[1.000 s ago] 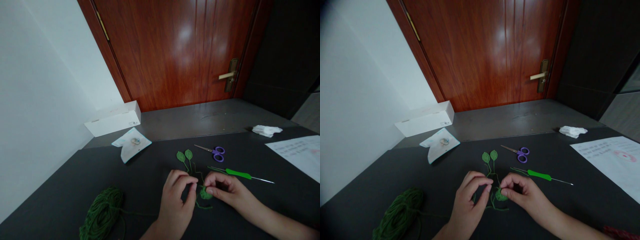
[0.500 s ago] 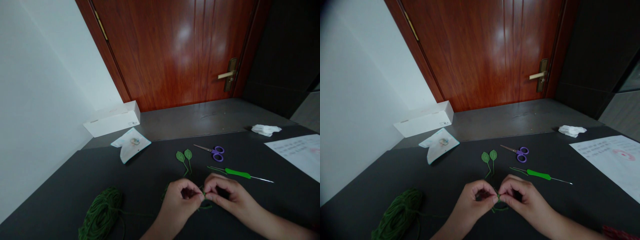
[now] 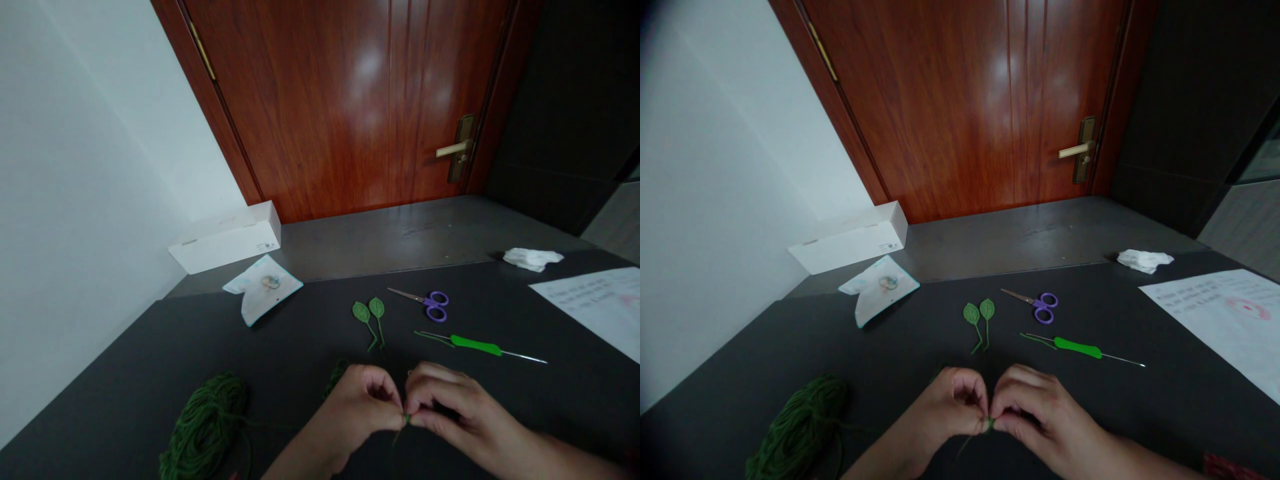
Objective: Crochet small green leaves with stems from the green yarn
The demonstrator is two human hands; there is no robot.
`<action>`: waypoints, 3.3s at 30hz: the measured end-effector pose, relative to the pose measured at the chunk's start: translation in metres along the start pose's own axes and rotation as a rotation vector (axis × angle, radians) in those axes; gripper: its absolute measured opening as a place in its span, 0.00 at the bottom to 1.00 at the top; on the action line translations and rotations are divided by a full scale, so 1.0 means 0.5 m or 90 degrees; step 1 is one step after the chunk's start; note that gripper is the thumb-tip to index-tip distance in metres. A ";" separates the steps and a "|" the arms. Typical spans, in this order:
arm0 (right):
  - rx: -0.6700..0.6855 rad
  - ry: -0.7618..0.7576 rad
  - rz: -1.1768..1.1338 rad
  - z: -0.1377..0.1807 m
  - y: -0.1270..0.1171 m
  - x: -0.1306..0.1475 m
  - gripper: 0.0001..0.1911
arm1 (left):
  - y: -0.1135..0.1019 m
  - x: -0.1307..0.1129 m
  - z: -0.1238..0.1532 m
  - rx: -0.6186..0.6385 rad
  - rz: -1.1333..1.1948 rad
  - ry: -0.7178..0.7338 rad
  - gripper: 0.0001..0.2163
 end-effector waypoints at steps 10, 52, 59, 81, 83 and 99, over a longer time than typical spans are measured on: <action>-0.017 0.047 -0.109 0.001 0.006 -0.029 0.10 | 0.013 0.008 0.000 0.083 0.069 -0.029 0.02; -0.105 0.289 -0.510 -0.001 0.040 -0.092 0.16 | 0.041 -0.132 0.121 -0.321 -0.613 0.721 0.08; -0.080 0.293 -0.520 0.004 0.038 -0.096 0.15 | 0.010 -0.120 0.079 -0.288 -0.448 0.504 0.09; -0.106 0.317 -0.549 0.008 0.033 -0.104 0.13 | 0.015 -0.137 0.106 -0.279 -0.479 0.614 0.10; -0.109 0.316 -0.546 0.009 0.033 -0.104 0.13 | 0.021 -0.138 0.111 -0.277 -0.507 0.640 0.10; -0.075 0.304 -0.481 0.000 0.042 -0.104 0.17 | 0.020 -0.120 0.085 -0.317 -0.541 0.538 0.09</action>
Point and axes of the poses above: each hand's wrist, its own z-axis away from the middle knuckle, its own y-axis out of the palm, x = y × z, the point moved 8 cm from there along -z, towards the middle knuckle, and after that the axes turned 1 degree about -z, right-handed, at the moved point
